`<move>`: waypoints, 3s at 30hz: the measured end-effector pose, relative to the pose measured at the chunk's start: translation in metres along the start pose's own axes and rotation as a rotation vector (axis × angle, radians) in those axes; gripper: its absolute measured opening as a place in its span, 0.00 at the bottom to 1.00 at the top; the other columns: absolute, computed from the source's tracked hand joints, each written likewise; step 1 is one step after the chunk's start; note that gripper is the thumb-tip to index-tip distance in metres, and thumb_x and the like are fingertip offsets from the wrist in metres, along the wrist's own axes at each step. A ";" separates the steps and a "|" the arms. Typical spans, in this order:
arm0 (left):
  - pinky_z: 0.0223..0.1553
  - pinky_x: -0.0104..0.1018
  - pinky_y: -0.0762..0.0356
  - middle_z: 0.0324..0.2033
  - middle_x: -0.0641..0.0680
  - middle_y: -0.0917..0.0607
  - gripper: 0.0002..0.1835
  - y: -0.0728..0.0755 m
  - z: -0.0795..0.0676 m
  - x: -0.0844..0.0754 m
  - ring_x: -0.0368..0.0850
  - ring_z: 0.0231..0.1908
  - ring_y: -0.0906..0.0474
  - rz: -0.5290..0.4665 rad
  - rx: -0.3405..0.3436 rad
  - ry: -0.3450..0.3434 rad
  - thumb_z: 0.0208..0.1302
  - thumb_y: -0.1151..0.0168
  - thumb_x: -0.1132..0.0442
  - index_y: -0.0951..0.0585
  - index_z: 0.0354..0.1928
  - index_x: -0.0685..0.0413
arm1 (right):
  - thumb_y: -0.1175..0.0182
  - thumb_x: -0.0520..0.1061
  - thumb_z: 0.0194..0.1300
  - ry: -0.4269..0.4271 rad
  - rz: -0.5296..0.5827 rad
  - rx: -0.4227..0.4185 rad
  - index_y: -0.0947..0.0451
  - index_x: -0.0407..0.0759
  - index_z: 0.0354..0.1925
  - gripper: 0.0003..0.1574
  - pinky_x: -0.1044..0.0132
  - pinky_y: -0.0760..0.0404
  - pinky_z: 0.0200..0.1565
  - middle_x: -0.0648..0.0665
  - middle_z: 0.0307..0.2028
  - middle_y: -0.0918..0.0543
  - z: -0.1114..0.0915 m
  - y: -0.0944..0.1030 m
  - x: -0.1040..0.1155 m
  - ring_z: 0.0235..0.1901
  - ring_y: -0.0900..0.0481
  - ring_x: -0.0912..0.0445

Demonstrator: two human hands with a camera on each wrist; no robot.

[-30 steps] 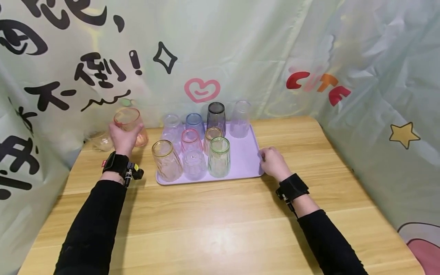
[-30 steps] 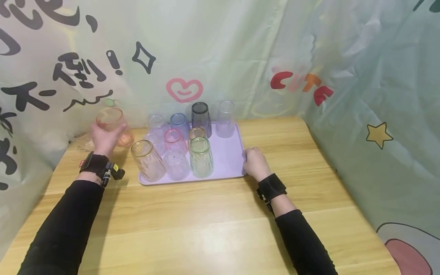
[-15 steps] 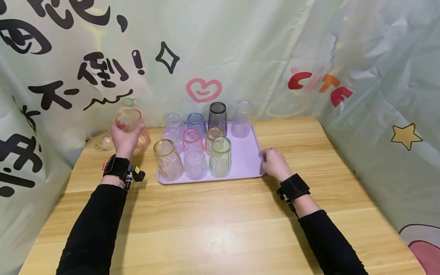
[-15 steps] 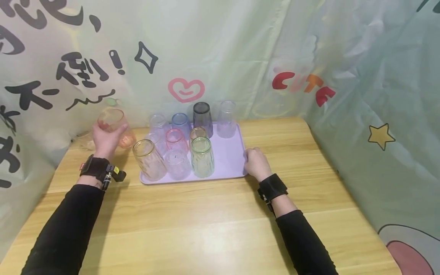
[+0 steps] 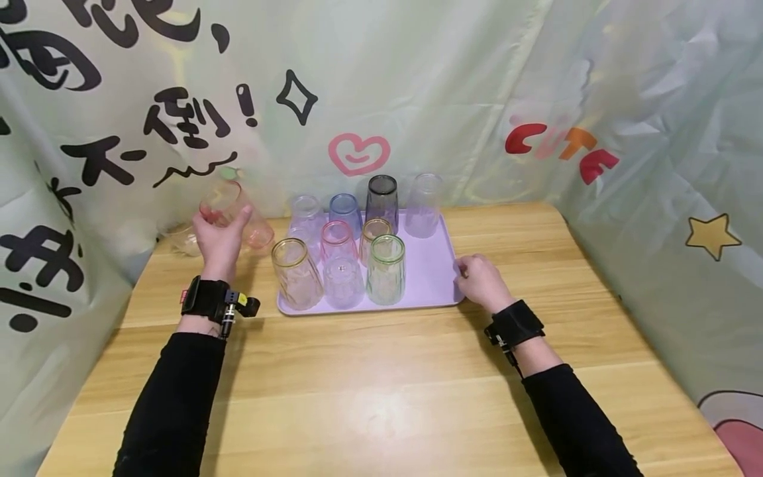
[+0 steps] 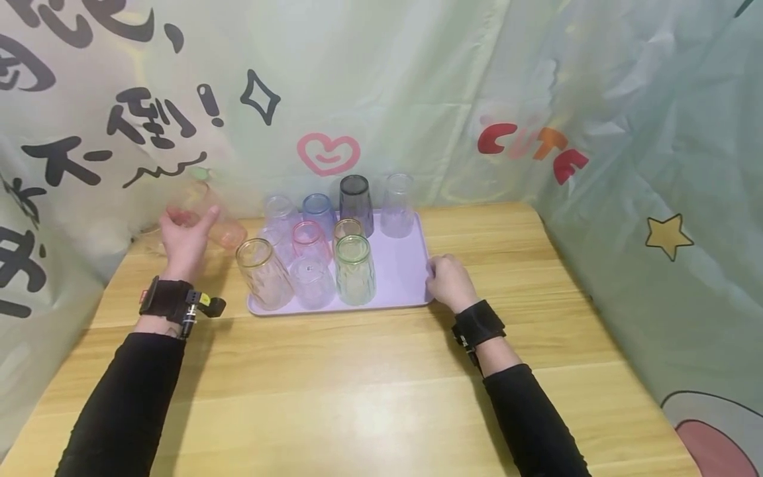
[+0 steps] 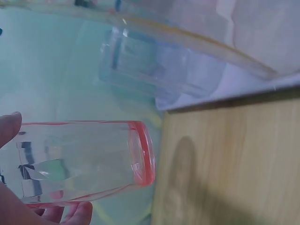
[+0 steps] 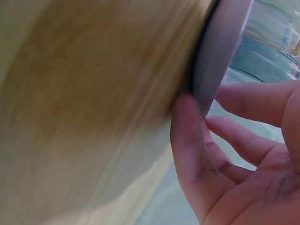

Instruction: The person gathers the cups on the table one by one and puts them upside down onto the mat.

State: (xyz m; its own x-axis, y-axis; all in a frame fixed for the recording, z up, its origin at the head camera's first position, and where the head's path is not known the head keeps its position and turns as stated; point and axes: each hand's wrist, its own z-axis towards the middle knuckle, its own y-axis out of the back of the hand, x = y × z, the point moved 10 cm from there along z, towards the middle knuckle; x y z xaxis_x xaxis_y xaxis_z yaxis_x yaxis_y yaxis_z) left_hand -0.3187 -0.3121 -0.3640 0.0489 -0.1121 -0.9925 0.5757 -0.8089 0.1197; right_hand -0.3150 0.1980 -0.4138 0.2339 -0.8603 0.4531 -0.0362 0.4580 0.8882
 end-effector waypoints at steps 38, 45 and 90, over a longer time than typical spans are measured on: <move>0.54 0.39 0.31 0.47 0.56 0.29 0.28 -0.060 -0.105 -0.092 0.49 0.47 0.33 -0.791 0.372 0.057 0.52 0.36 0.45 0.30 0.47 0.57 | 0.33 0.42 0.49 0.508 0.502 -0.521 0.44 0.39 0.65 0.47 0.45 0.27 0.49 0.38 0.61 0.35 -0.040 0.110 0.176 0.56 0.36 0.50; 0.53 0.38 0.30 0.47 0.56 0.29 0.24 -0.085 -0.134 -0.098 0.52 0.51 0.33 -0.807 0.506 0.057 0.57 0.40 0.46 0.30 0.46 0.55 | 0.31 0.35 0.43 0.631 0.523 -0.500 0.44 0.30 0.63 0.51 0.50 0.26 0.50 0.32 0.60 0.37 -0.054 0.117 0.212 0.57 0.37 0.51; 0.53 0.47 0.30 0.49 0.62 0.25 0.18 -0.122 -0.187 -0.093 0.63 0.53 0.35 -0.654 0.797 -0.029 0.66 0.49 0.56 0.32 0.50 0.62 | 0.34 0.26 0.41 0.669 0.825 -0.470 0.39 0.27 0.55 0.41 0.62 0.19 0.36 0.33 0.54 0.30 -0.056 0.129 0.211 0.44 0.27 0.46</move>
State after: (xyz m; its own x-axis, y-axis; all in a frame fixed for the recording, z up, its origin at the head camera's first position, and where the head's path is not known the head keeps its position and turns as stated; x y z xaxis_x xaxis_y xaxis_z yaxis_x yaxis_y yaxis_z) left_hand -0.2415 -0.0950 -0.2911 -0.1055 0.4823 -0.8696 -0.2263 -0.8632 -0.4513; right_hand -0.2157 0.0877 -0.2081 0.7794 -0.0359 0.6255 -0.0854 0.9830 0.1628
